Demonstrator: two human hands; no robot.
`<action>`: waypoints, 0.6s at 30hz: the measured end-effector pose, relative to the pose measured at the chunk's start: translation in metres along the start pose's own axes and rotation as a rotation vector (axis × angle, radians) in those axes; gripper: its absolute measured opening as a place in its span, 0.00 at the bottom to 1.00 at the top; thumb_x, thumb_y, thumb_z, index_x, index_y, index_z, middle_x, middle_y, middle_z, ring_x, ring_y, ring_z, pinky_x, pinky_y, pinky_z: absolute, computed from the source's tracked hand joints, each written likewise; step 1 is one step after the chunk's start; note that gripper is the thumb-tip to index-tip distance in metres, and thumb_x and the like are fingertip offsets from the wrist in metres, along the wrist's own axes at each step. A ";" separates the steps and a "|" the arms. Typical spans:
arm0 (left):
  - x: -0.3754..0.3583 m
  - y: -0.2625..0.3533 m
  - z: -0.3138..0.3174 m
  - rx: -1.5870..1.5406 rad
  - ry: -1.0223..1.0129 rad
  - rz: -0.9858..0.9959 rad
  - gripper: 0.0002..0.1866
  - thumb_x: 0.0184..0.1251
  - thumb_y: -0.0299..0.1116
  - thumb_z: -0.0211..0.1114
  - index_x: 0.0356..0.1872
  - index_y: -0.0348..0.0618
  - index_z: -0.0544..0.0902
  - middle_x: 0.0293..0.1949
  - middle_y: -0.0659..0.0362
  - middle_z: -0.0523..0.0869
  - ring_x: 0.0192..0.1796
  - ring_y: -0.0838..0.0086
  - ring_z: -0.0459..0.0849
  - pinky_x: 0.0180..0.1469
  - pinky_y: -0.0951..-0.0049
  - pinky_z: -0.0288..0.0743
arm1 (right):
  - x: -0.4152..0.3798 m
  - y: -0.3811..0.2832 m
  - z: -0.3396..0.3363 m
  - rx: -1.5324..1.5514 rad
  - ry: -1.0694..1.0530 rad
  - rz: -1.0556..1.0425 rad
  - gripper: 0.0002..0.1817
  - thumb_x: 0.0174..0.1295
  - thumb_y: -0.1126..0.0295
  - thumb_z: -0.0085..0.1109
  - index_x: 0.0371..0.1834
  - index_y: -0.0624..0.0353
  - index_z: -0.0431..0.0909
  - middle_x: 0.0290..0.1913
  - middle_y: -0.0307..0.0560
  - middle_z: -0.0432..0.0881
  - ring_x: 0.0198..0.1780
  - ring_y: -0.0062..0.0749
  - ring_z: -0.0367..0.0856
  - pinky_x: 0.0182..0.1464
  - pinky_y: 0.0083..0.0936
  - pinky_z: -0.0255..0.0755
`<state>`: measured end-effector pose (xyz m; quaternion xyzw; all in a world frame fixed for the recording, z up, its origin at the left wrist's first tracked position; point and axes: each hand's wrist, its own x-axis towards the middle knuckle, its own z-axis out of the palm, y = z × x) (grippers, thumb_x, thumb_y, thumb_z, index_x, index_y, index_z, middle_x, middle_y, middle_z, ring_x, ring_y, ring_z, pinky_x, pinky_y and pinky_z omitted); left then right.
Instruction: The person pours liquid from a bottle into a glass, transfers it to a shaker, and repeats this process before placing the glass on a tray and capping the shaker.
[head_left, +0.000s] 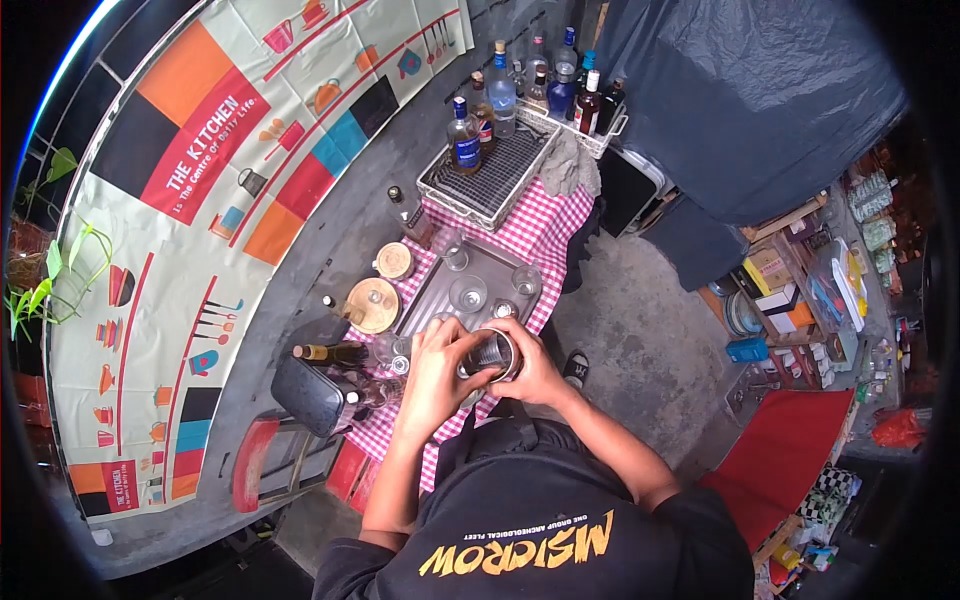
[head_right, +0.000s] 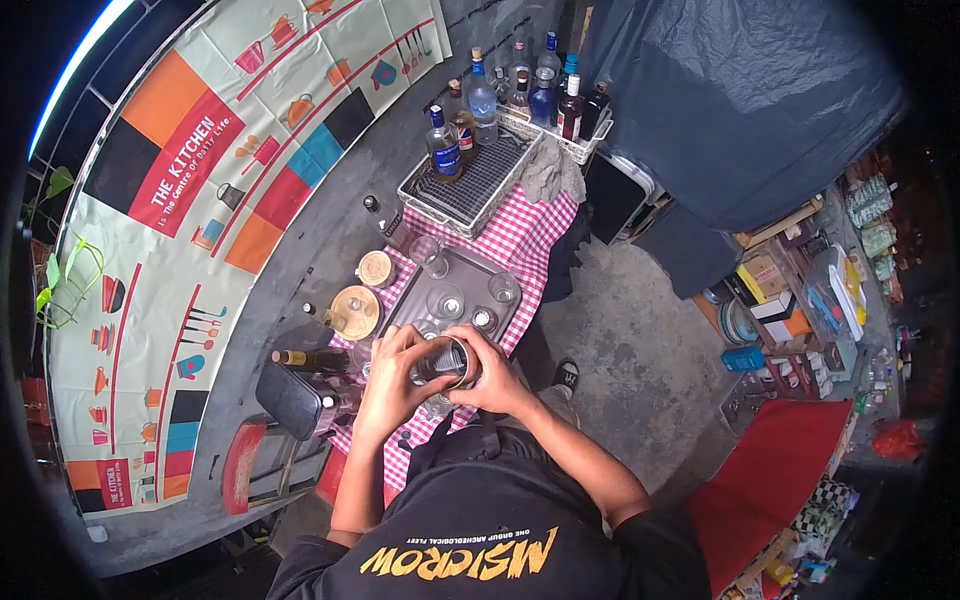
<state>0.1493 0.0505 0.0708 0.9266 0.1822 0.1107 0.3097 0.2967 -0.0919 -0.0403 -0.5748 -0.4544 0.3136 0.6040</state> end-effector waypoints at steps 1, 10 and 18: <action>0.000 0.000 0.000 0.003 -0.002 -0.001 0.31 0.53 0.39 0.90 0.61 0.44 0.94 0.45 0.57 0.83 0.53 0.59 0.80 0.62 0.56 0.71 | 0.000 0.001 0.000 0.004 0.001 0.001 0.51 0.42 0.72 0.85 0.77 0.61 0.74 0.68 0.50 0.82 0.72 0.41 0.83 0.76 0.37 0.76; -0.001 0.000 0.000 0.020 -0.007 0.004 0.32 0.53 0.40 0.90 0.62 0.45 0.94 0.45 0.57 0.83 0.53 0.59 0.81 0.62 0.56 0.71 | -0.001 0.001 0.001 0.013 -0.003 0.012 0.51 0.42 0.73 0.86 0.76 0.61 0.74 0.68 0.50 0.81 0.73 0.42 0.83 0.76 0.38 0.76; -0.001 -0.003 0.002 0.033 -0.008 0.009 0.32 0.53 0.40 0.90 0.63 0.45 0.94 0.44 0.57 0.82 0.52 0.59 0.80 0.61 0.56 0.71 | -0.001 -0.001 0.000 0.002 -0.015 0.021 0.51 0.43 0.73 0.86 0.77 0.61 0.74 0.68 0.51 0.81 0.73 0.44 0.83 0.77 0.39 0.75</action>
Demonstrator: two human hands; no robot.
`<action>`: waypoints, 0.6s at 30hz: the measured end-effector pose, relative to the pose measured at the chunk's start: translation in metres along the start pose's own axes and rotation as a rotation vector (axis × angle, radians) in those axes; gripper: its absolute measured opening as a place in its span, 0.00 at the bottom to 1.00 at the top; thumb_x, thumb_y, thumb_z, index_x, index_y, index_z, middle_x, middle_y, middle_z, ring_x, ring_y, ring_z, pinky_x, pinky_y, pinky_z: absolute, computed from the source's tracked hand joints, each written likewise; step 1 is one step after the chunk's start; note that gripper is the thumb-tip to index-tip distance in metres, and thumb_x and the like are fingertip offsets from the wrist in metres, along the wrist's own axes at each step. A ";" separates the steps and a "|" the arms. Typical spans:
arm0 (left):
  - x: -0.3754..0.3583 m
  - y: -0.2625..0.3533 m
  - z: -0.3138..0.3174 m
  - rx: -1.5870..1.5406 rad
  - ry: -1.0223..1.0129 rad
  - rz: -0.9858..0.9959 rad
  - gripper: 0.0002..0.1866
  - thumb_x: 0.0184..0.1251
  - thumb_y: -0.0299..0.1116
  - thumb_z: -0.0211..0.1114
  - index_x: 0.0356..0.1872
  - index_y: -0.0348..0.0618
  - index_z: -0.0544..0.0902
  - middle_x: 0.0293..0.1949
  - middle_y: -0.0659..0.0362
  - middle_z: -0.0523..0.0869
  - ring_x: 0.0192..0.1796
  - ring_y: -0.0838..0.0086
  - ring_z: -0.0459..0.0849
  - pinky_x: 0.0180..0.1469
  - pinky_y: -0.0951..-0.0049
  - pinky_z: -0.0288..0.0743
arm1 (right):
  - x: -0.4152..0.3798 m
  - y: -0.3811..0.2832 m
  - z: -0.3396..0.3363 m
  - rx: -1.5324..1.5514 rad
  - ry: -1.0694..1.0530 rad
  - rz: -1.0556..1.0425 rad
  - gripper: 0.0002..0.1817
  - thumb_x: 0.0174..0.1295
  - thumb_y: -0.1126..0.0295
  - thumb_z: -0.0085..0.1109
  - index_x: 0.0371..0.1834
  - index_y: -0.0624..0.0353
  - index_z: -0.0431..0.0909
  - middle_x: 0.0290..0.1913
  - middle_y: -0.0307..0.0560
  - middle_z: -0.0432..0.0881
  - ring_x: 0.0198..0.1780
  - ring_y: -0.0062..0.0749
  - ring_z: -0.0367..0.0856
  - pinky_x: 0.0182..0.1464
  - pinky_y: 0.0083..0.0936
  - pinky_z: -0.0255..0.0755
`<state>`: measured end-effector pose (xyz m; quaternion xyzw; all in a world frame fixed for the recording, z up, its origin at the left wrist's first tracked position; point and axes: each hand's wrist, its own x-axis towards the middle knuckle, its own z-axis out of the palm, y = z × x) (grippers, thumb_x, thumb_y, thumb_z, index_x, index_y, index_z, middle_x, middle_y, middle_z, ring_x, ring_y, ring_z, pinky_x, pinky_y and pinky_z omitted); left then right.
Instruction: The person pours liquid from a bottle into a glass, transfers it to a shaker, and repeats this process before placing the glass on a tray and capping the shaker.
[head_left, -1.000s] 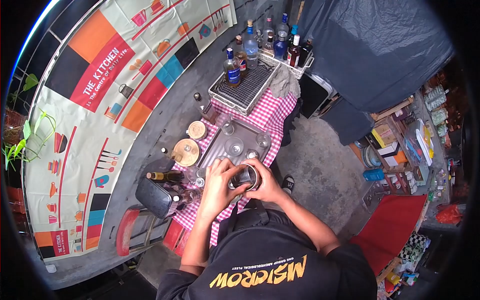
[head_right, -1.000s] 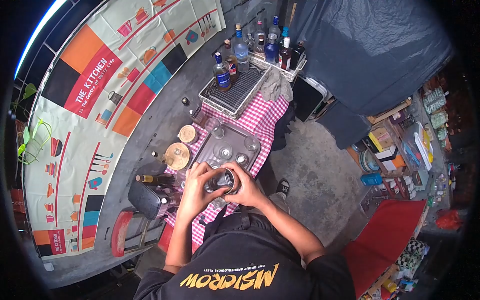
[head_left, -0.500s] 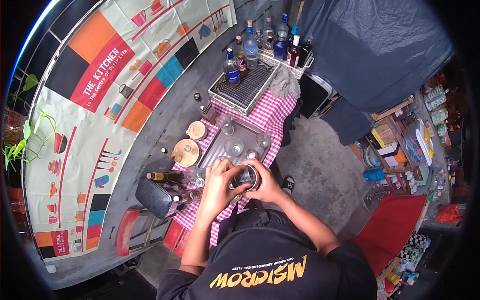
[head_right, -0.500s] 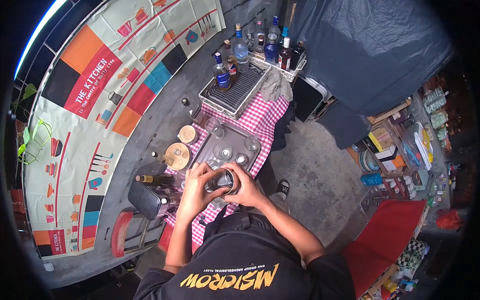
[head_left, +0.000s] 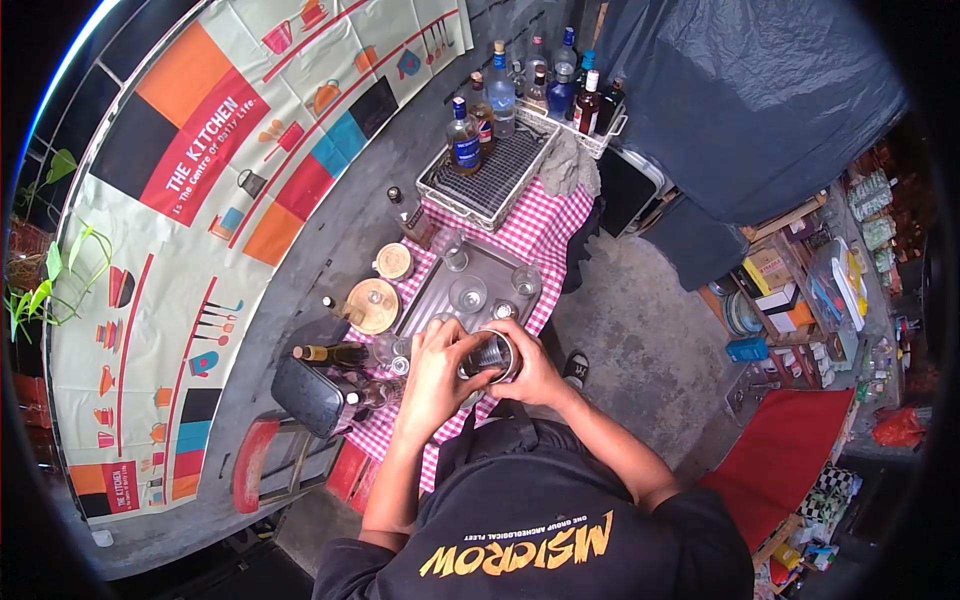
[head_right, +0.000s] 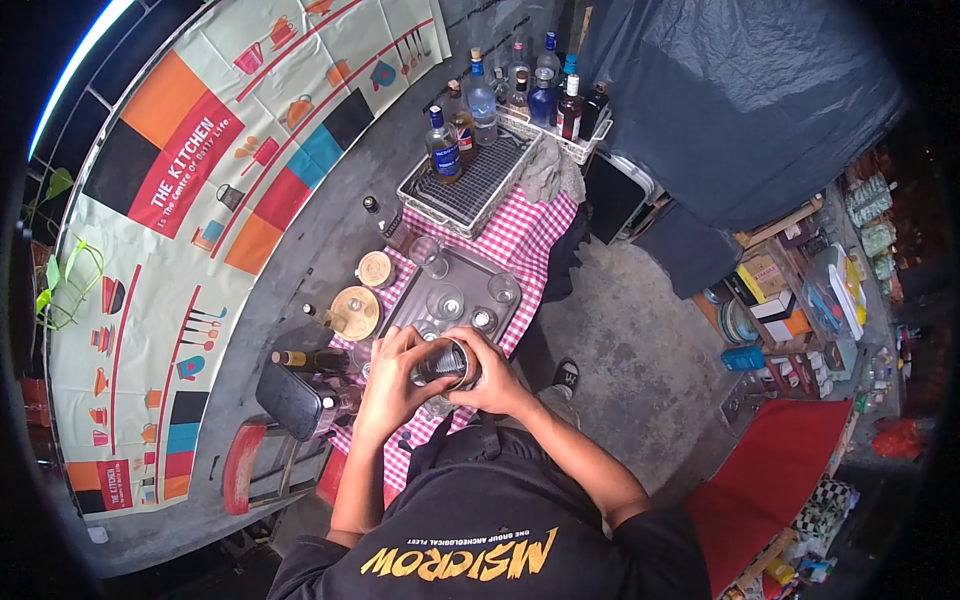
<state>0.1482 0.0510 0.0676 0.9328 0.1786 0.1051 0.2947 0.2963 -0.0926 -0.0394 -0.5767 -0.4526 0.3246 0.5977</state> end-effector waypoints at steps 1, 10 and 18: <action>0.000 0.000 0.000 -0.002 -0.001 0.001 0.33 0.53 0.40 0.90 0.63 0.45 0.94 0.44 0.57 0.82 0.52 0.59 0.80 0.61 0.56 0.71 | 0.000 0.000 0.001 -0.003 0.018 -0.016 0.50 0.42 0.72 0.85 0.75 0.61 0.75 0.66 0.50 0.82 0.71 0.41 0.84 0.74 0.38 0.77; 0.000 0.001 -0.001 0.015 -0.012 0.012 0.32 0.54 0.41 0.90 0.62 0.45 0.94 0.43 0.57 0.81 0.52 0.59 0.79 0.59 0.56 0.70 | -0.001 0.001 0.000 -0.004 -0.004 0.005 0.51 0.43 0.73 0.85 0.78 0.60 0.74 0.69 0.51 0.82 0.74 0.43 0.83 0.78 0.39 0.75; 0.000 0.001 -0.001 0.028 -0.018 0.018 0.31 0.54 0.42 0.90 0.61 0.44 0.95 0.42 0.57 0.81 0.52 0.60 0.78 0.59 0.56 0.70 | -0.003 0.006 0.001 0.000 -0.001 -0.007 0.51 0.43 0.73 0.85 0.77 0.60 0.74 0.70 0.51 0.82 0.75 0.45 0.83 0.78 0.40 0.75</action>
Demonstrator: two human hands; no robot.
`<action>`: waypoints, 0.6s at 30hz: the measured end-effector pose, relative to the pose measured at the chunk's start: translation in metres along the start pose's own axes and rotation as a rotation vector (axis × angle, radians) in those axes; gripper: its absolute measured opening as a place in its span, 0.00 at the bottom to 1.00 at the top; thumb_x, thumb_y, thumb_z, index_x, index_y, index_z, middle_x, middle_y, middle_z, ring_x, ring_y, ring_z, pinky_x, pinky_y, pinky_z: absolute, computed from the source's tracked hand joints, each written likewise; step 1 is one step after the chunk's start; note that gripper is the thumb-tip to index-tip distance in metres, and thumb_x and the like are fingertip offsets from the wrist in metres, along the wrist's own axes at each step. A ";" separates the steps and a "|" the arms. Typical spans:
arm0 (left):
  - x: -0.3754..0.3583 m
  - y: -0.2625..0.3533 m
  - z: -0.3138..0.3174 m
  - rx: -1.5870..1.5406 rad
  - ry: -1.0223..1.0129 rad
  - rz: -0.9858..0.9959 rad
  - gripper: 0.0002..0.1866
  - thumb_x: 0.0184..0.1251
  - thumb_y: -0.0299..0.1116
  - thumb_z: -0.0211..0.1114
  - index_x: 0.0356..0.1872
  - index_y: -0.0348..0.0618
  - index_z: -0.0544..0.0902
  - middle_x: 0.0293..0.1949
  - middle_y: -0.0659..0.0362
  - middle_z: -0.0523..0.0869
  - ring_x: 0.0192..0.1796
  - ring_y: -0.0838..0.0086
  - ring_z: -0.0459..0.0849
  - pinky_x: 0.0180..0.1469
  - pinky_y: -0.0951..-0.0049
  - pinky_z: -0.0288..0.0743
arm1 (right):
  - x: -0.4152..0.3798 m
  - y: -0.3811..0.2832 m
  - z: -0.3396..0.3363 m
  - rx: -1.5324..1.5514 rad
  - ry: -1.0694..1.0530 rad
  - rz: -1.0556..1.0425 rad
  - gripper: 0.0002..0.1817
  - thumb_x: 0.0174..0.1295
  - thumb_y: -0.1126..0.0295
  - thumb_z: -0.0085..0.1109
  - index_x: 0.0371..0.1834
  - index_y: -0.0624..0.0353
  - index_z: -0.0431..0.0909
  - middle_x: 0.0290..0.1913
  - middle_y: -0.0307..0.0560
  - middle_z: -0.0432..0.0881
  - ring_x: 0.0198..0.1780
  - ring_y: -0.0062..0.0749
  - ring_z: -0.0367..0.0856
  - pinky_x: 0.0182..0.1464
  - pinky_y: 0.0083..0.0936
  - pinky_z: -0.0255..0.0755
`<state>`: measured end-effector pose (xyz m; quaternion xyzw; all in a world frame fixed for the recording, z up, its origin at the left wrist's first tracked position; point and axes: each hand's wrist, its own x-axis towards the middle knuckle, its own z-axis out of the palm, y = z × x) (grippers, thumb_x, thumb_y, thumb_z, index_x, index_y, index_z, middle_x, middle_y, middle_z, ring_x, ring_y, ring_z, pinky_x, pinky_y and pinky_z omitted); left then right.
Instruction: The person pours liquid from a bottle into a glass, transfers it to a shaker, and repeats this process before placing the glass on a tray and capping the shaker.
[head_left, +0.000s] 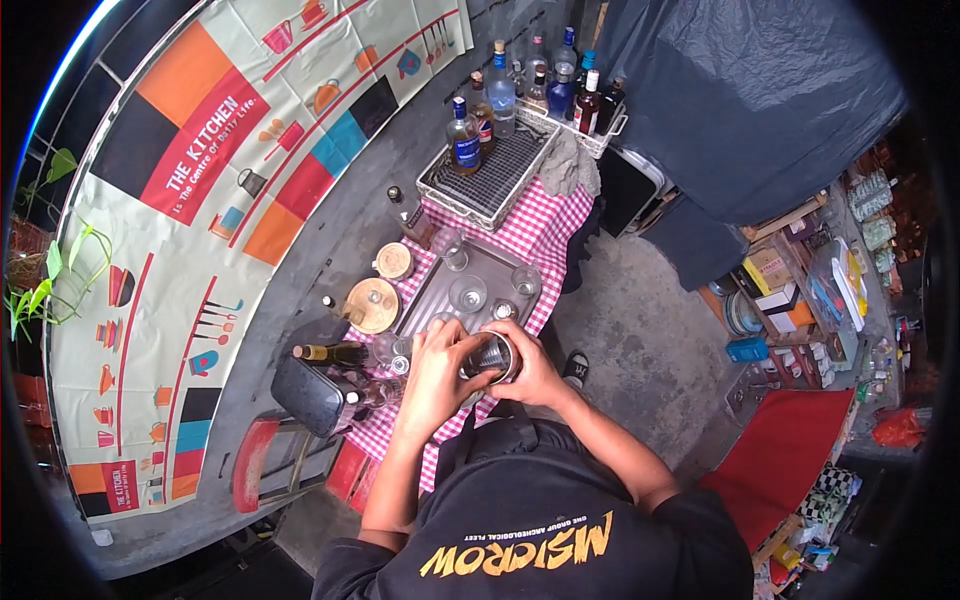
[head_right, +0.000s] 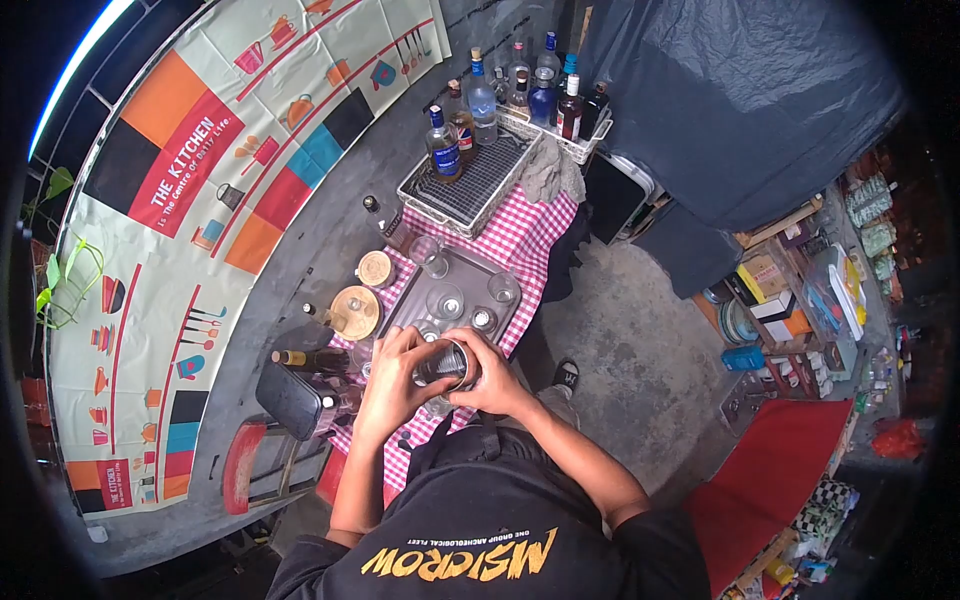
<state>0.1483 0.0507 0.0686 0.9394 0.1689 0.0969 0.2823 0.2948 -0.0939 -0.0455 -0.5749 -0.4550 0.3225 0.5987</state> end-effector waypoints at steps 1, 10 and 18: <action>0.000 0.000 0.000 -0.002 0.003 0.002 0.31 0.54 0.42 0.90 0.61 0.44 0.95 0.42 0.57 0.81 0.52 0.60 0.78 0.59 0.56 0.70 | 0.000 0.000 0.000 -0.002 0.001 -0.002 0.51 0.43 0.73 0.85 0.77 0.60 0.74 0.70 0.51 0.82 0.75 0.45 0.83 0.78 0.40 0.75; -0.001 0.003 -0.001 -0.007 0.001 -0.001 0.32 0.54 0.40 0.90 0.62 0.43 0.94 0.42 0.56 0.80 0.51 0.59 0.78 0.59 0.56 0.70 | 0.001 -0.004 0.001 -0.025 0.031 -0.027 0.49 0.41 0.72 0.86 0.74 0.62 0.76 0.66 0.51 0.83 0.69 0.40 0.86 0.73 0.37 0.79; -0.002 0.002 0.001 -0.002 0.001 -0.003 0.32 0.54 0.41 0.90 0.62 0.44 0.94 0.42 0.56 0.81 0.52 0.59 0.78 0.59 0.56 0.70 | 0.001 -0.007 -0.001 -0.031 0.006 -0.022 0.50 0.42 0.73 0.86 0.76 0.61 0.75 0.68 0.52 0.83 0.72 0.46 0.84 0.75 0.41 0.77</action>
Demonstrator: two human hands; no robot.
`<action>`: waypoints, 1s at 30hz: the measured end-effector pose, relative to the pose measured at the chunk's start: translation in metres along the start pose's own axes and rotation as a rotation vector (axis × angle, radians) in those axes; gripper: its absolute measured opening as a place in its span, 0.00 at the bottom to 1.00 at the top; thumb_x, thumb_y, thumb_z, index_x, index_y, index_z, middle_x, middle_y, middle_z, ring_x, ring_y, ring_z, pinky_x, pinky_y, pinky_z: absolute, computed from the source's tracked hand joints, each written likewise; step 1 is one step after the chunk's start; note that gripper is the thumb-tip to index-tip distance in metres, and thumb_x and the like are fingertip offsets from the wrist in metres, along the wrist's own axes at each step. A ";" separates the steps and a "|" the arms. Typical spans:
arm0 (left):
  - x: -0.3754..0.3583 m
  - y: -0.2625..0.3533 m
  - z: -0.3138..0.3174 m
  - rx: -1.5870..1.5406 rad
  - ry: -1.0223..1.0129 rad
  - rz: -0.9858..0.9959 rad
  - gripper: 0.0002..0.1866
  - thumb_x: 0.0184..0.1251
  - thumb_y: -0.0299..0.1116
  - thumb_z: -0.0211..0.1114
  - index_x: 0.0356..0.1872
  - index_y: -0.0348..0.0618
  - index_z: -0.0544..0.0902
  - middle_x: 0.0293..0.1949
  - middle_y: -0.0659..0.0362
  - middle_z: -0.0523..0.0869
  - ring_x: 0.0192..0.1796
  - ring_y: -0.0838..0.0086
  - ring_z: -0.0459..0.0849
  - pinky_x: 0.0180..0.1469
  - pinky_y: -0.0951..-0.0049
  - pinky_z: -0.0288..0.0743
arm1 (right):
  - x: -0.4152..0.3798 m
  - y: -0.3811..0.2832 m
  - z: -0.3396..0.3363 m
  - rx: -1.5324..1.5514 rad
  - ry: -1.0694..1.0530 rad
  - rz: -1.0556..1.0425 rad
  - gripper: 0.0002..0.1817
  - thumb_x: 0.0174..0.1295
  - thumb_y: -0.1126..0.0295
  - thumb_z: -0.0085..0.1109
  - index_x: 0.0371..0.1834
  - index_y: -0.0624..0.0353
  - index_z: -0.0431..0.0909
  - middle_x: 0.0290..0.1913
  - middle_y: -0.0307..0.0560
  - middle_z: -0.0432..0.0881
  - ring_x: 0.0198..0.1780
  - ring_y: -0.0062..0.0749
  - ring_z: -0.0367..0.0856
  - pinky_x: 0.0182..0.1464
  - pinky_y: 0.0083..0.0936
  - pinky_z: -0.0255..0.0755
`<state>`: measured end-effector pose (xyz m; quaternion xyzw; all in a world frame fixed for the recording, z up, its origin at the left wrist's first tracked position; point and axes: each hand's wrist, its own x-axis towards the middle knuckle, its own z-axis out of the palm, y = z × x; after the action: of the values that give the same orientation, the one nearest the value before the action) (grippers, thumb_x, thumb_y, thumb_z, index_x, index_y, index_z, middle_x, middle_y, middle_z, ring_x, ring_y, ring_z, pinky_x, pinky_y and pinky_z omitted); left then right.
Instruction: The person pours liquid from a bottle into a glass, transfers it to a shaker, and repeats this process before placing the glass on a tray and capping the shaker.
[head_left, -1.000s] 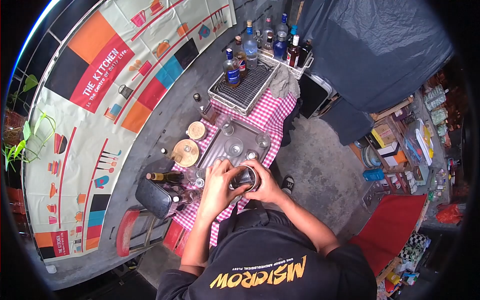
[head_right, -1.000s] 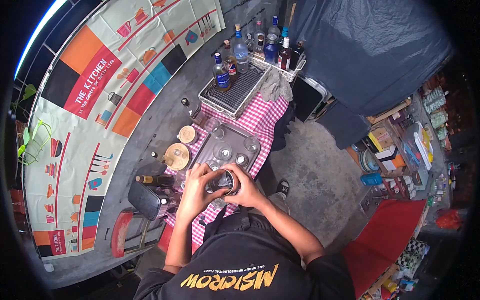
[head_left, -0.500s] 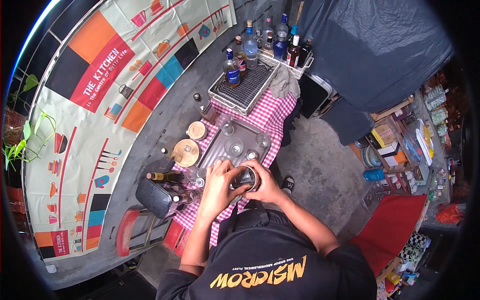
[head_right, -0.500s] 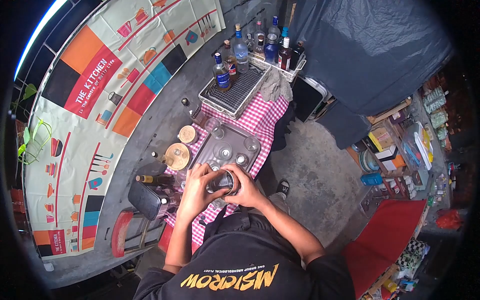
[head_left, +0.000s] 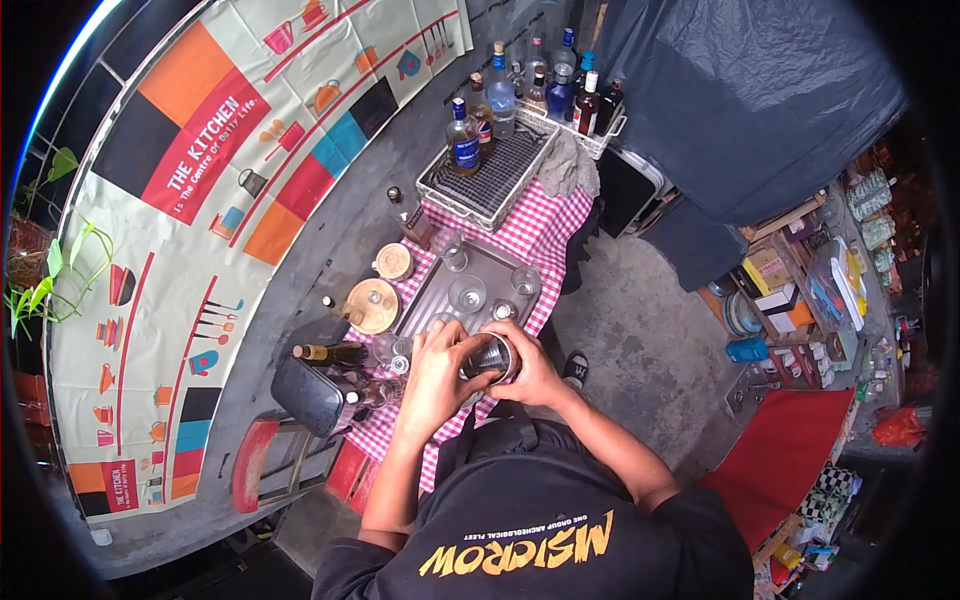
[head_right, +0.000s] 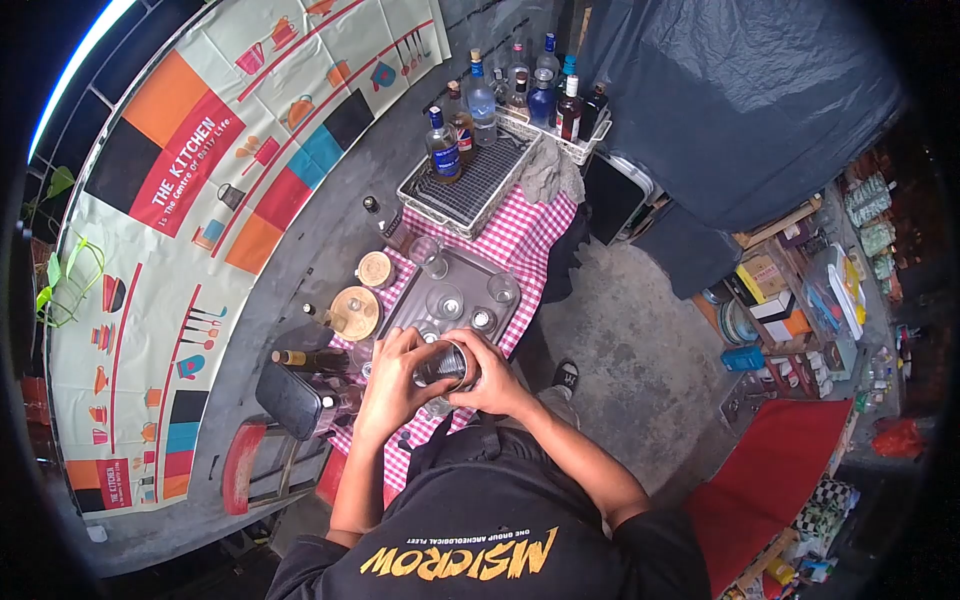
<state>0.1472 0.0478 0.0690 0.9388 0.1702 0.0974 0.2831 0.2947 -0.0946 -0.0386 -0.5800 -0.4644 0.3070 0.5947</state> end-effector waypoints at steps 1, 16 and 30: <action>0.000 -0.001 0.001 0.001 0.003 0.002 0.32 0.54 0.41 0.90 0.62 0.44 0.94 0.42 0.56 0.81 0.52 0.59 0.78 0.59 0.56 0.70 | 0.000 -0.001 0.000 0.000 0.000 0.000 0.50 0.41 0.73 0.86 0.76 0.61 0.75 0.67 0.52 0.83 0.72 0.46 0.84 0.75 0.41 0.77; 0.000 0.002 0.000 0.027 -0.010 0.000 0.32 0.53 0.41 0.90 0.62 0.45 0.95 0.43 0.56 0.81 0.52 0.58 0.79 0.59 0.55 0.71 | -0.001 0.003 0.000 -0.035 0.008 -0.007 0.51 0.40 0.73 0.86 0.75 0.61 0.76 0.66 0.52 0.83 0.71 0.48 0.84 0.74 0.41 0.77; -0.001 0.003 0.003 0.042 0.004 0.022 0.32 0.53 0.39 0.89 0.62 0.44 0.94 0.44 0.56 0.82 0.52 0.59 0.80 0.60 0.56 0.70 | 0.000 0.000 0.000 -0.081 0.035 -0.039 0.48 0.40 0.72 0.83 0.72 0.62 0.78 0.64 0.52 0.85 0.66 0.42 0.88 0.71 0.37 0.80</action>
<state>0.1478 0.0438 0.0680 0.9462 0.1625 0.0986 0.2619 0.2945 -0.0948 -0.0386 -0.5997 -0.4769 0.2661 0.5848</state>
